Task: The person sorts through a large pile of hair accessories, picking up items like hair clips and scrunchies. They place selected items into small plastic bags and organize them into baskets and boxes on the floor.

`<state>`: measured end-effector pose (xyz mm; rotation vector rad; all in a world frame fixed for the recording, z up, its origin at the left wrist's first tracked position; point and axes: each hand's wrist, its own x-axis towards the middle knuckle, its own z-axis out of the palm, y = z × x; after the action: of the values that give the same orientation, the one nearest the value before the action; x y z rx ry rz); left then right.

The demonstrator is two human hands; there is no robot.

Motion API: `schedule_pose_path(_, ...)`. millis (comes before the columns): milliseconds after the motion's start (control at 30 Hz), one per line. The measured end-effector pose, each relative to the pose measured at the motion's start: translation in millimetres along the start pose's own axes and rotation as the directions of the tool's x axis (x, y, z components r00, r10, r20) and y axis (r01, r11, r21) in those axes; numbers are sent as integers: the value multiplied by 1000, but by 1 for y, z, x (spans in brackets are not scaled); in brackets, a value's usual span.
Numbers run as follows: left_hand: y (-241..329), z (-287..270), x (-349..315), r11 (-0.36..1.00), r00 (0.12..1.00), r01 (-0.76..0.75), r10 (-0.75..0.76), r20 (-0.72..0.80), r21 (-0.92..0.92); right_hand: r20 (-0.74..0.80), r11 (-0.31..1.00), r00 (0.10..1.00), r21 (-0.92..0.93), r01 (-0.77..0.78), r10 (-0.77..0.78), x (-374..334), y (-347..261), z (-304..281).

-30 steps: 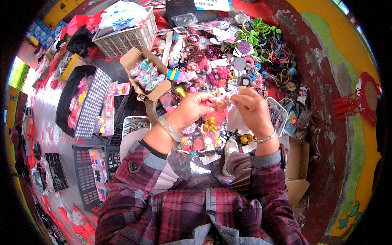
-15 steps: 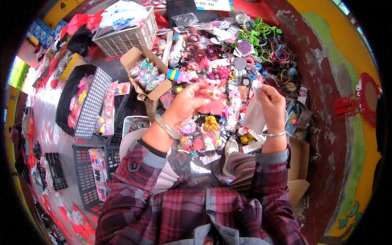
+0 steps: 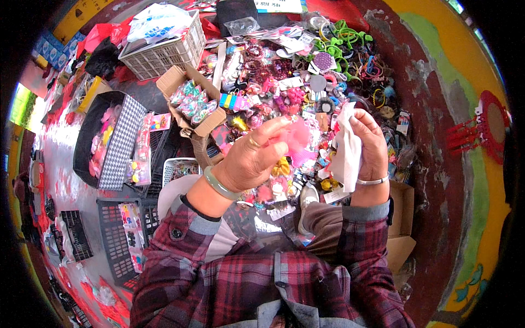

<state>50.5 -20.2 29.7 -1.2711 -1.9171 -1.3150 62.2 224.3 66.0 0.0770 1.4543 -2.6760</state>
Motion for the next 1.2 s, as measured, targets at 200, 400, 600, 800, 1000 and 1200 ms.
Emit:
schedule_pose_path(200,5,0,-3,990,992,-15,-3,130,137,414,734,887,-535,419,-204,-14,-6,29)
schedule_pose_path(400,0,1,-10,992,988,-44,26,150,115,504,441,864,-778,447,13,-16,14,34)
schedule_pose_path(600,-7,6,-7,991,979,95,-110,174,94,281,210,930,-920,331,-238,-8,-1,0)
schedule_pose_path(800,-13,14,-10,865,908,420,-398,133,-276,-236,712,796,-629,312,-557,-79,-66,-95)
schedule_pose_path(1000,-23,26,-25,783,872,488,-417,256,-387,-48,-177,650,-945,-276,-759,-206,-79,-234)
schedule_pose_path(1200,-21,50,-28,749,827,557,-462,319,-359,-678,704,364,-706,-80,-639,-268,-65,-296)
